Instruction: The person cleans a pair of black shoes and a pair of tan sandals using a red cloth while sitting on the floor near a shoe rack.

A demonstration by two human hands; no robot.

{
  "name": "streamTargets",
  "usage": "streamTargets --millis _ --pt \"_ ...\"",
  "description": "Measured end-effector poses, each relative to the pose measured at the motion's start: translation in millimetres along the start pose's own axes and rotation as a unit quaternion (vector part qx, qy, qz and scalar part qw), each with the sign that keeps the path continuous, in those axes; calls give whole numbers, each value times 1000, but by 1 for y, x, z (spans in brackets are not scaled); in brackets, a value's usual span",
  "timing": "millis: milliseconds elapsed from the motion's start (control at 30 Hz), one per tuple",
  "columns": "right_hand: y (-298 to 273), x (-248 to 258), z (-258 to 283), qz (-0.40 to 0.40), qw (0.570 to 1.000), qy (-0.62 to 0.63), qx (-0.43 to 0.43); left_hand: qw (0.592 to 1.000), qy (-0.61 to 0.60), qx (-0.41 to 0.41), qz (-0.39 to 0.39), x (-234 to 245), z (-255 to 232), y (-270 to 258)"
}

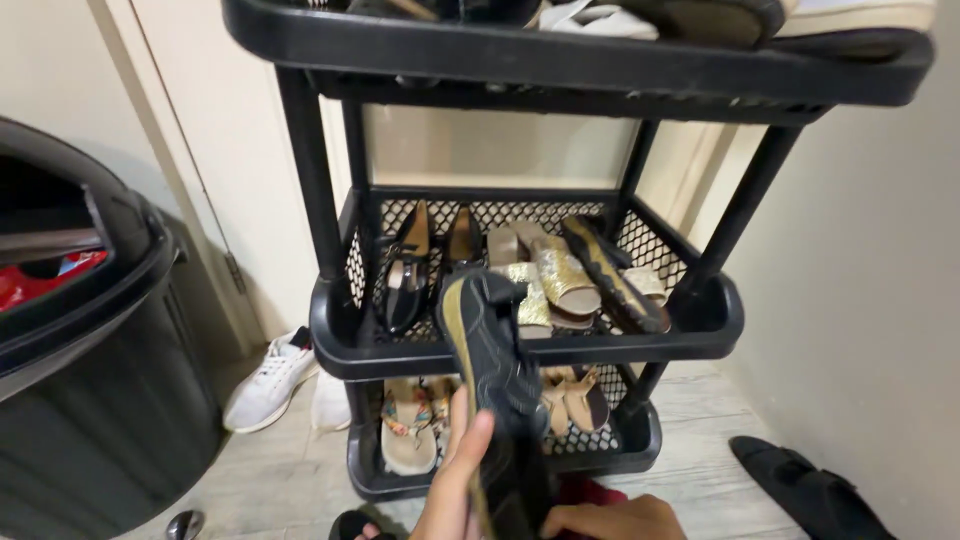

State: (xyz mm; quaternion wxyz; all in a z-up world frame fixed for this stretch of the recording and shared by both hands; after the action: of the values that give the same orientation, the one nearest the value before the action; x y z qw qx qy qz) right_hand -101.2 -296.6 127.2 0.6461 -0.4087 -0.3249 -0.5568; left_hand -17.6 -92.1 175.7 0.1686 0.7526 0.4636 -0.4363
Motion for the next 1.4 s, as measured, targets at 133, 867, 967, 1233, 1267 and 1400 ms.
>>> streamTargets --millis 133,867,967,1233,1267,1400 --pt "15 -4 51 -128 925 352 -57 970 143 -170 93 76 -4 -3" --pt "50 -51 171 -249 937 179 169 897 411 -149 -63 138 12 -41" --pt "58 -39 142 -380 899 169 138 874 466 -139 -26 128 16 -48" --pt "66 -22 67 -465 876 125 26 826 552 -113 2 112 46 -37" --pt "69 -27 73 -464 877 125 14 820 561 -103 -38 117 42 -36" --pt "75 -56 114 -307 922 217 95 832 530 -127 -107 135 18 -29"
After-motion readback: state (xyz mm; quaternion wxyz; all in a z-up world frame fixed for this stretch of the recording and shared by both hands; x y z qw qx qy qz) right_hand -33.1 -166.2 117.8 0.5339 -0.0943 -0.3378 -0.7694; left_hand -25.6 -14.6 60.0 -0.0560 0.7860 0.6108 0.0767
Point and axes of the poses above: each hand's wrist, its own y-axis towards the middle knuckle, its own x-axis out of the back of the hand, z = x × y, the point moved 3 cm from there along y, towards the middle knuckle, and after that the axes turned 6 degrees about -x, right-handed, at the moved point
